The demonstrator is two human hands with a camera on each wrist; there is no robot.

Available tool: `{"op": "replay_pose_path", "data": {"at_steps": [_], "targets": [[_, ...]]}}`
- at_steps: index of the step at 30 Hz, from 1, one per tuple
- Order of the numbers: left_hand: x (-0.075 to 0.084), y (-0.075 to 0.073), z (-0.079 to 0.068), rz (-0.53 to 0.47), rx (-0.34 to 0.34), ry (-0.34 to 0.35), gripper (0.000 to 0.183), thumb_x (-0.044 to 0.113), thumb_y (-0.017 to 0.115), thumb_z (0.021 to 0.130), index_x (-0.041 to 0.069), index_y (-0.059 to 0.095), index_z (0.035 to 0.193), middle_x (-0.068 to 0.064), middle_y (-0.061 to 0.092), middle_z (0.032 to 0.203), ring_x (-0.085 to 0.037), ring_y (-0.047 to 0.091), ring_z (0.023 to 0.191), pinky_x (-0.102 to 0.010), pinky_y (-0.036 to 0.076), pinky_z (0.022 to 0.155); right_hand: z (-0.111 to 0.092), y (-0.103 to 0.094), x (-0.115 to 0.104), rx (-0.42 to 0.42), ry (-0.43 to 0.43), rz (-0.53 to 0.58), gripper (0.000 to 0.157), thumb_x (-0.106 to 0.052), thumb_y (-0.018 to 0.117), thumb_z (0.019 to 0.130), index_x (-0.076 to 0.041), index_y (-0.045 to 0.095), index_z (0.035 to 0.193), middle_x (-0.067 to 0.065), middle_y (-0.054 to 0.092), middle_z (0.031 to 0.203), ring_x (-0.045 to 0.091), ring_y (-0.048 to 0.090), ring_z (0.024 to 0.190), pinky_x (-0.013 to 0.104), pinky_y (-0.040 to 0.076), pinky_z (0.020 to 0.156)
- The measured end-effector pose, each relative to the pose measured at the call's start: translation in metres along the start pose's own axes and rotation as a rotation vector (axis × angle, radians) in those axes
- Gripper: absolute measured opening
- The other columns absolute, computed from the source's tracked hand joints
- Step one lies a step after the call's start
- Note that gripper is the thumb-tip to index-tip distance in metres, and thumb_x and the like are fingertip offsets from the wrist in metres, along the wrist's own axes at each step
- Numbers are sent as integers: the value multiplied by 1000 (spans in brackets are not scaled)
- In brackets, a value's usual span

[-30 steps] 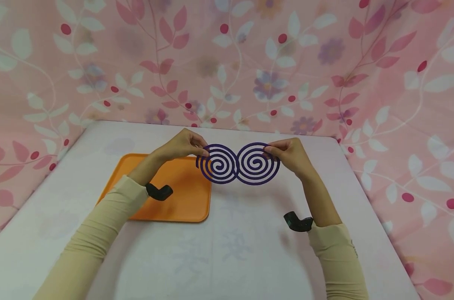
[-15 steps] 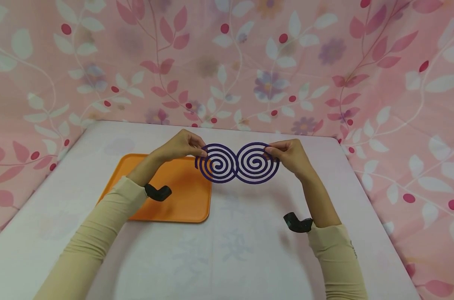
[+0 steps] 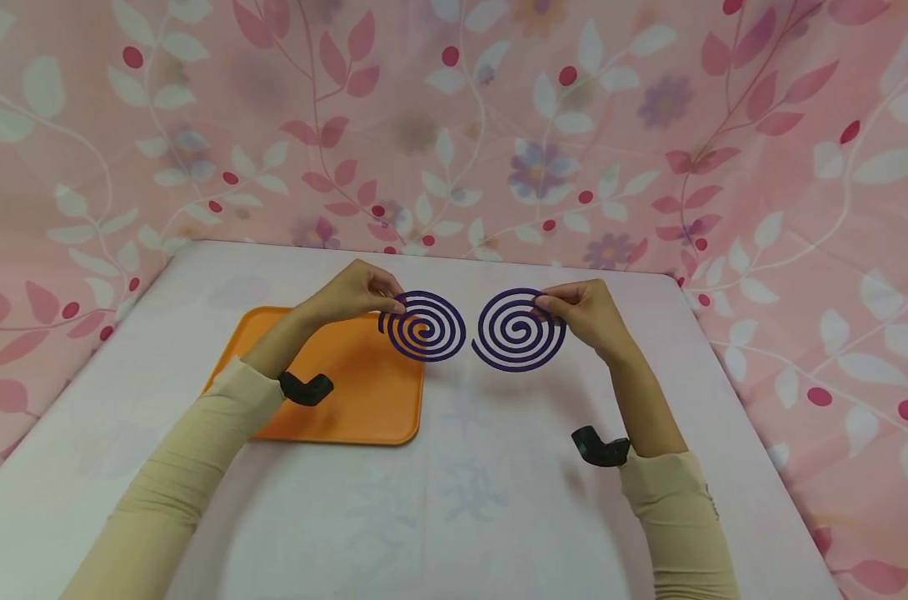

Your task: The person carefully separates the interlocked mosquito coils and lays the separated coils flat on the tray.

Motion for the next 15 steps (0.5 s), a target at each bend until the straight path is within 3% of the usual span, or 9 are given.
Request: {"op": "replay_pose_path", "data": {"at_steps": [2,8,15], "targets": [[5,-1,-6,84,44,33,10,13,72,79,5,71,84,-7,70,76,-19,64,67,-25,51,58,1,0,1,-3,0,9,30,-15,60,88,10,64,105,-17,66,69,2,61,65,14,50,64],[19,1,-27,462,201,102,4,10,71,79,6,69,80,-5,70,74,-16,62,65,-28,50,62,0,0,3,13,14,0,32,-17,60,89,10,64,106,-20,66,68,0,63,66,12,50,65],[27,18,-44,962,215,141,4,1,64,82,5,64,80,-7,67,72,-20,60,56,-30,50,48,-4,-4,6,34,19,15,37,-18,61,88,13,61,107,-21,66,68,0,65,67,12,50,65]]}}
Point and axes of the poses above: each hand's wrist, its own z-axis towards the middle knuckle, its own y-axis out of the palm, x = y × z, the point moved 1 cm from there along z, towards the middle knuckle
